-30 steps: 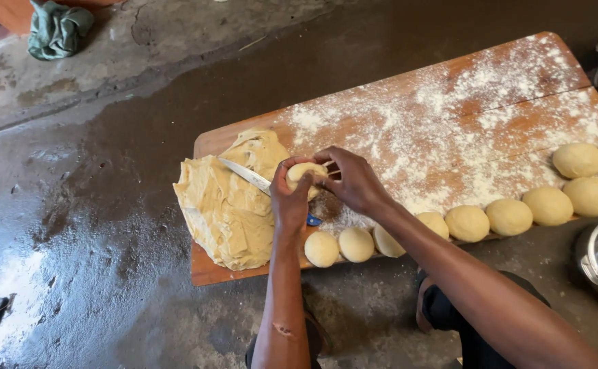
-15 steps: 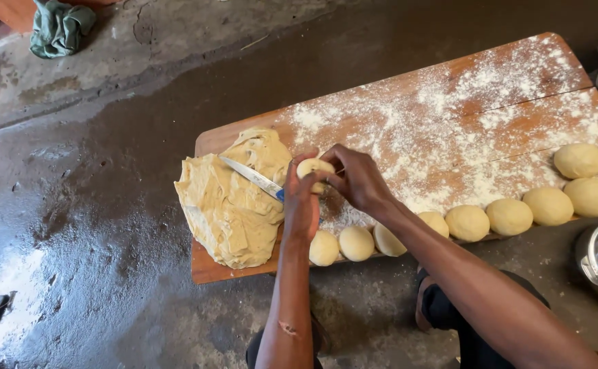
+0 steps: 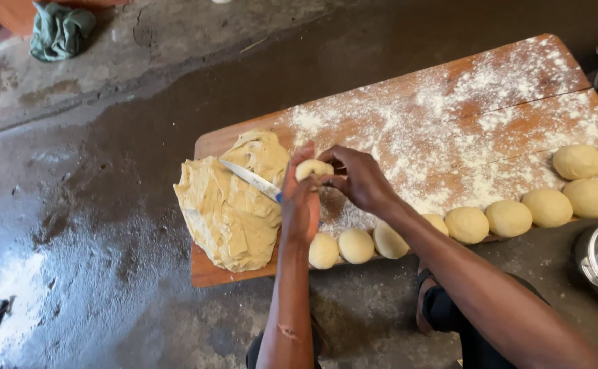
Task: Cutting dough into portions and rolling them into balls on a floured wooden board.
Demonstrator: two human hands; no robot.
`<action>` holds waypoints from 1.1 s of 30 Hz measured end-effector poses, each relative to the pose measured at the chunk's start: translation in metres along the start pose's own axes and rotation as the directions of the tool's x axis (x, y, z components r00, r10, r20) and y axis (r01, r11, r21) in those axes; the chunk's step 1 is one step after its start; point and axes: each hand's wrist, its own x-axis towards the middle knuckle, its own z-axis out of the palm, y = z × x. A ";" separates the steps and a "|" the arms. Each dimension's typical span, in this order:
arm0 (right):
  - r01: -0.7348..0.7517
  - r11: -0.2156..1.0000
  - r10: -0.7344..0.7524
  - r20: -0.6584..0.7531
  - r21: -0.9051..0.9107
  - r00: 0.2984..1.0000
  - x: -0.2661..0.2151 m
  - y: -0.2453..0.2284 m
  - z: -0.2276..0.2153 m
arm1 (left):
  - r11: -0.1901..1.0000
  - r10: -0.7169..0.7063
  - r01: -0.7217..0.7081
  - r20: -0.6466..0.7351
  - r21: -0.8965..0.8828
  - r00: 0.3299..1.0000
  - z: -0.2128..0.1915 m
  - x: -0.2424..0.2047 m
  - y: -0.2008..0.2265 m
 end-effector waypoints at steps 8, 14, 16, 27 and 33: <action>0.088 0.958 -0.103 -0.042 -0.273 0.994 -0.012 0.011 0.000 | 0.684 0.160 -0.121 0.013 0.719 0.987 -0.009 0.004 0.012; -0.050 0.997 0.052 -0.036 0.063 0.998 0.002 0.009 -0.008 | 0.951 0.030 -0.028 -0.002 0.309 1.000 0.000 -0.001 0.020; -0.055 0.994 0.060 -0.053 0.093 0.997 0.006 0.018 -0.007 | 0.992 -0.021 0.018 0.019 0.127 1.000 0.002 0.001 0.009; -0.104 0.980 0.115 -0.057 0.170 0.992 -0.010 -0.011 -0.019 | 0.812 0.101 -0.081 -0.003 0.578 0.995 0.006 0.006 0.011; -0.183 0.983 0.183 -0.015 0.016 0.983 -0.003 -0.008 -0.028 | 0.994 -0.101 0.102 0.013 -0.045 0.995 0.009 0.002 -0.022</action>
